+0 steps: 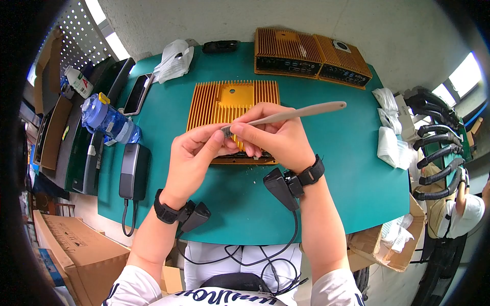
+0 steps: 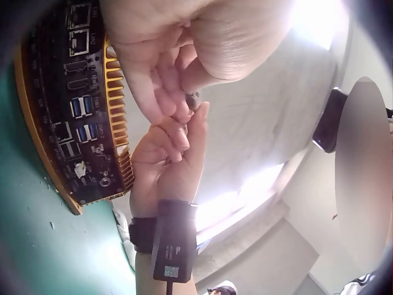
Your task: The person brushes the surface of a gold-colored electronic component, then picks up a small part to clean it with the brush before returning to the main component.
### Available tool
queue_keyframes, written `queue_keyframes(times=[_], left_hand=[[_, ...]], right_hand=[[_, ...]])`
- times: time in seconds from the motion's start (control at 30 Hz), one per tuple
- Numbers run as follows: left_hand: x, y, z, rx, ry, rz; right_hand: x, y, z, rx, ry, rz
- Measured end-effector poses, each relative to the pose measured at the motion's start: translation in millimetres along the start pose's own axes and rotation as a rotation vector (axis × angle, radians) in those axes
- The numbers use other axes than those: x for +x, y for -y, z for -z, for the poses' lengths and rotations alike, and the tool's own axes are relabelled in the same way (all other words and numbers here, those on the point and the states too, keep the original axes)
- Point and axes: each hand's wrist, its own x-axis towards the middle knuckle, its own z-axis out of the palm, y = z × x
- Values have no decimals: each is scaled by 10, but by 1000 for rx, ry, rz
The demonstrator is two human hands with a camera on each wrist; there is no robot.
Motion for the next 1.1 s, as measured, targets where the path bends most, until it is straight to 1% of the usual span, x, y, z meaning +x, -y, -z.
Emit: queue_keyframes(times=[0.17,0.23,0.33,0.43,0.57,0.67,0.73,0.77,0.83,0.87,0.93,1.07,1.1], left_hand=[[8,-24,12,-23,9,40],[6,-41,10,-18,1,76],[11,-31,30,-88,7,82],[24,-44,41,-121,19,94],[21,-76,6,-14,-17,85],[26,-67,35,-46,-23,59],[29,-94,66,16,-54,23],[36,-96,84,15,-53,23],[57,-94,112,67,-90,-41],[64,-98,112,67,-90,-41],[71,-109,112,130,-124,-125],[86,-81,133,189,-196,-170],[93,-76,155,178,-226,-171]], right_hand=[[14,-10,6,-35,1,15],[21,6,-15,72,-13,-13],[21,-2,-13,85,-27,-23],[19,-17,17,22,8,-21],[16,-39,15,2,22,9],[16,-36,20,-4,-3,19],[25,-66,54,78,-63,63],[28,-69,56,78,-63,64],[31,-72,59,180,-157,104],[38,-75,65,179,-157,104],[59,-79,77,152,-194,128],[86,-66,79,178,-238,132],[104,-78,106,186,-298,138]])
